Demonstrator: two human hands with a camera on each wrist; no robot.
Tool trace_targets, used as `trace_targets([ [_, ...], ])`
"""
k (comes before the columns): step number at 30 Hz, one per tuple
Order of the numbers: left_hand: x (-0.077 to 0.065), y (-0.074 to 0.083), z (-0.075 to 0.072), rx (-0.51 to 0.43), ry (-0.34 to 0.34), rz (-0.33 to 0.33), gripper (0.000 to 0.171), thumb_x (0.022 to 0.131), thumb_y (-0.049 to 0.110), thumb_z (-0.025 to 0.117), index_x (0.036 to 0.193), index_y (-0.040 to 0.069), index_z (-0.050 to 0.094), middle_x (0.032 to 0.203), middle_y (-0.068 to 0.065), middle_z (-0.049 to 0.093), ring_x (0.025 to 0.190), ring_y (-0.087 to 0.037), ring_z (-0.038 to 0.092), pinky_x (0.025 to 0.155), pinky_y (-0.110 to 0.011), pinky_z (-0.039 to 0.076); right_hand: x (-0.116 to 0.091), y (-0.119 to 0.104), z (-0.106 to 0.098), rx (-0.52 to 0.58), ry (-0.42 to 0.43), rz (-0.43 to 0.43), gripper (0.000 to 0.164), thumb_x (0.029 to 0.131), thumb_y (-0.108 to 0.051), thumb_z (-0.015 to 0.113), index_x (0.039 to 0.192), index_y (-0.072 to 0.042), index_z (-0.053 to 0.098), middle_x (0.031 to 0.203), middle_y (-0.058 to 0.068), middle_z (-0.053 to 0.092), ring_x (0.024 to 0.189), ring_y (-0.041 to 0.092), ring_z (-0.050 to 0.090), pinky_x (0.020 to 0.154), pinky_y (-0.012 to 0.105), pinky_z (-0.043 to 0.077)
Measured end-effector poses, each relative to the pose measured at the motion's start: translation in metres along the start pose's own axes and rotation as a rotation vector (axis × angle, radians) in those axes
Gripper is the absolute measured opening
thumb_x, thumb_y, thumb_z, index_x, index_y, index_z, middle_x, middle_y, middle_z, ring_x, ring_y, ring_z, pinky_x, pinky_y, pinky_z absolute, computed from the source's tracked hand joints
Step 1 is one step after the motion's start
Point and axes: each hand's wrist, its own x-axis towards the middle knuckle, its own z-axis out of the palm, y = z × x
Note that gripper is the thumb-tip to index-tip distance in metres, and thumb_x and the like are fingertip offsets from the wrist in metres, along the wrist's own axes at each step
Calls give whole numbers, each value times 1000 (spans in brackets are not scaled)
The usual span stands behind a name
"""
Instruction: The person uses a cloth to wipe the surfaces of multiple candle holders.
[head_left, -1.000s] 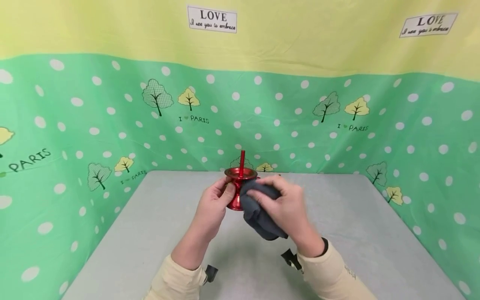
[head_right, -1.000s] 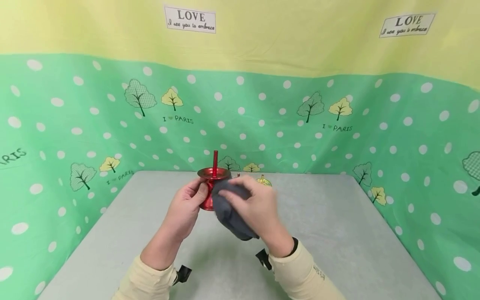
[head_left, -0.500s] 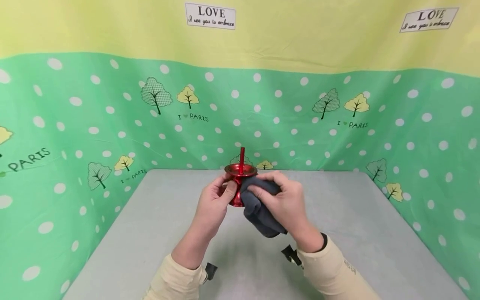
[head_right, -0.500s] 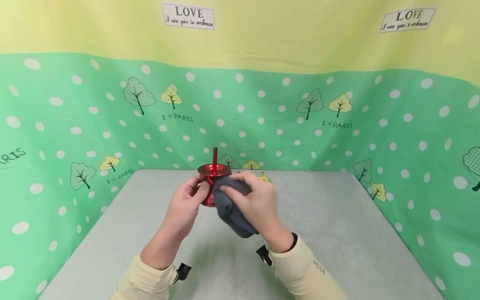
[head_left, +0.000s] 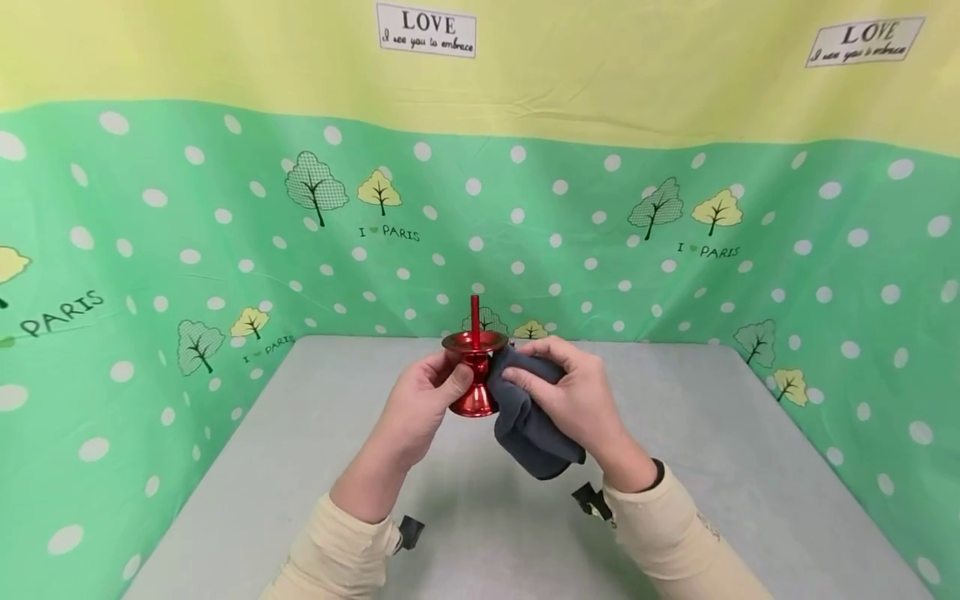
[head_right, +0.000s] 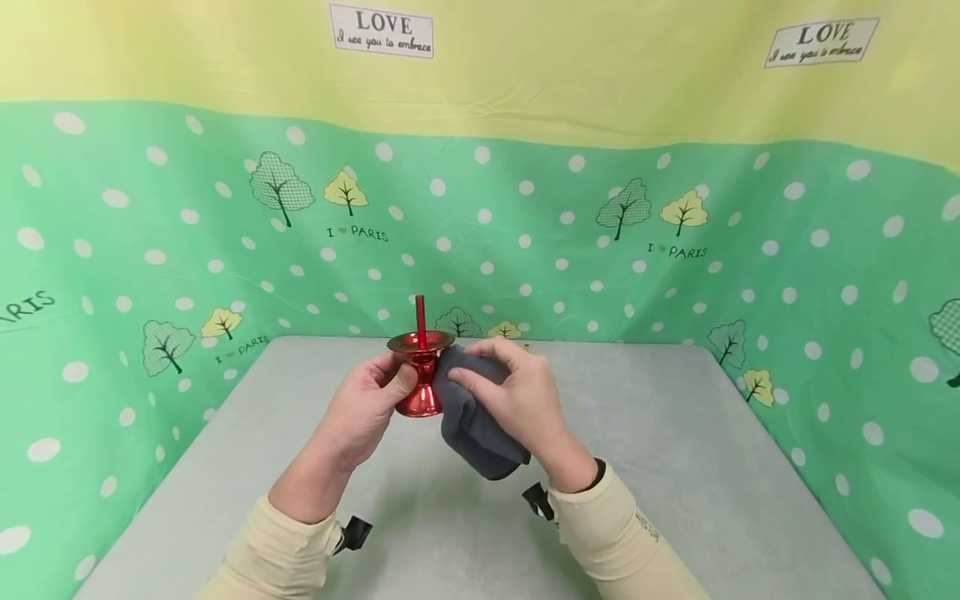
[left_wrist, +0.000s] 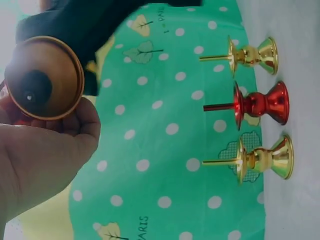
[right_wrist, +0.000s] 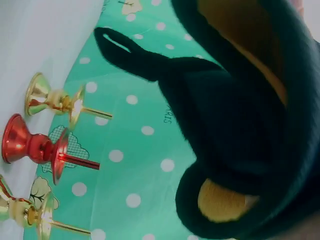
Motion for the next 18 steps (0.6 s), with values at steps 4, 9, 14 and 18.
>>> trace_targets([
  [4,3,-3,4,55,98,29,47,98,26,71,138,1,68,124,-15,74,106,-15,67,89,-23,59,-8,-2,3,-113,-44,-144,27,81,-16,95,104,-18,81,96,0,82,80,11,76,71,24,61],
  [9,4,-5,8,43,153,86,45,95,23,72,134,1,69,121,-18,73,103,-18,67,84,-23,60,-7,-3,7,-147,7,-138,27,81,-12,94,105,-15,81,94,4,82,75,14,75,67,19,59],
  [14,5,-7,10,75,165,120,49,93,28,73,136,5,70,125,-17,74,107,-15,68,85,-21,60,-10,-4,10,-209,7,-253,29,80,-14,95,105,-15,82,96,3,83,79,15,78,74,24,63],
  [18,4,-8,11,62,181,105,47,93,26,73,136,6,70,123,-16,74,105,-15,67,83,-21,60,-11,-2,11,-205,-4,-246,28,81,-15,95,105,-14,82,97,4,83,81,15,79,75,25,63],
])
